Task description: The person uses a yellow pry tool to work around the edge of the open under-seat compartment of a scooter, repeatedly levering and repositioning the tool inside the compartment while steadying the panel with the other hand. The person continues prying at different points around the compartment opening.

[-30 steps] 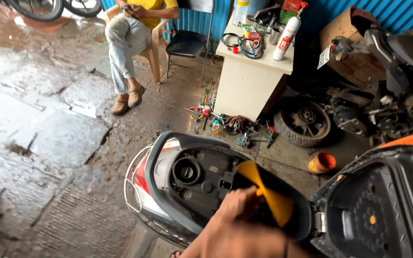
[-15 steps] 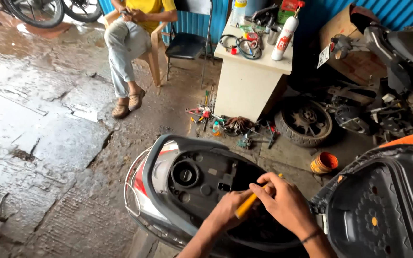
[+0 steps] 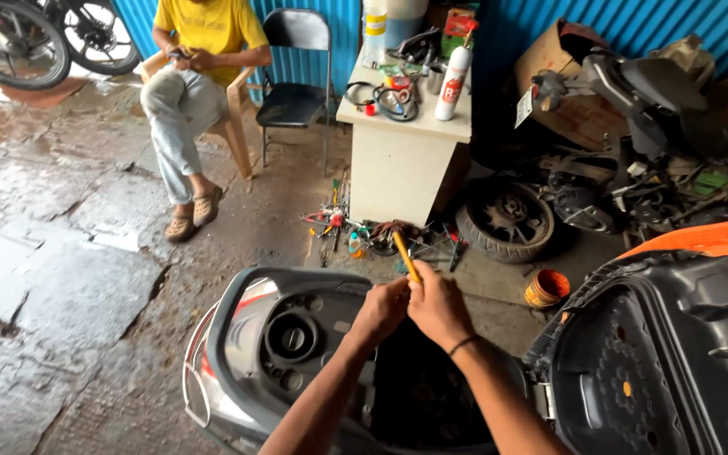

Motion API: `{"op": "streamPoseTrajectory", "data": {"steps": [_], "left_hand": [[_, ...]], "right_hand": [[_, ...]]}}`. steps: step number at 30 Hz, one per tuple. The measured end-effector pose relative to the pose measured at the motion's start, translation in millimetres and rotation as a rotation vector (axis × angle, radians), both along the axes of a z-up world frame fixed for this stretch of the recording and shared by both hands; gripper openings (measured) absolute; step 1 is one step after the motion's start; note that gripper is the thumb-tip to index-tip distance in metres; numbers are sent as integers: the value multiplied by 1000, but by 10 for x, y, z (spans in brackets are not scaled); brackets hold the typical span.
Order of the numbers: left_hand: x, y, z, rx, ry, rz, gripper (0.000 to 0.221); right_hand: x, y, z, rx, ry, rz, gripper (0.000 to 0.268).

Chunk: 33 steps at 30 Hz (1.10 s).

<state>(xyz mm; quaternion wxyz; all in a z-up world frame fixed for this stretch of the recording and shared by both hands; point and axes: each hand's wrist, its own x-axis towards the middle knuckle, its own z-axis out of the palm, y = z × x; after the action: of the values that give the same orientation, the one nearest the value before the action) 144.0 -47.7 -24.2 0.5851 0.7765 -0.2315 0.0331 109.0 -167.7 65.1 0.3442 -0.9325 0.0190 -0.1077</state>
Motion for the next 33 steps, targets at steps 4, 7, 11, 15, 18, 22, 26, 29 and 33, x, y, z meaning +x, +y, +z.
{"op": "streamPoseTrajectory", "data": {"steps": [4, 7, 11, 15, 18, 22, 26, 29, 33], "left_hand": [[161, -24, -101, -32, 26, 25, 15], [190, -20, -5, -27, 67, 18, 18], [244, -35, 6, -9, 56, 31, 17], [215, -16, 132, -12, 30, 45, 22], [227, -1, 169, -21, 8, 49, 21], [297, 8, 25, -64, 18, 58, 19], [356, 63, -61, -58, 76, 22, 17], [395, 43, -137, -37, 148, -55, 16], [417, 65, -97, -116, -96, -19, 18]], "right_hand": [[167, 10, -121, -20, -100, 22, 26], [205, -2, -65, -22, -35, 13, 25], [274, -35, -30, -6, -53, 44, 25], [280, -59, 23, 22, -73, 61, 29], [326, -68, 1, 27, -112, 99, 28], [417, -73, -23, -45, -2, 99, 21], [503, -136, 74, -208, -133, 290, 39], [504, -168, 81, -412, -398, 421, 28], [486, -174, -66, -259, -363, 340, 11]]}}
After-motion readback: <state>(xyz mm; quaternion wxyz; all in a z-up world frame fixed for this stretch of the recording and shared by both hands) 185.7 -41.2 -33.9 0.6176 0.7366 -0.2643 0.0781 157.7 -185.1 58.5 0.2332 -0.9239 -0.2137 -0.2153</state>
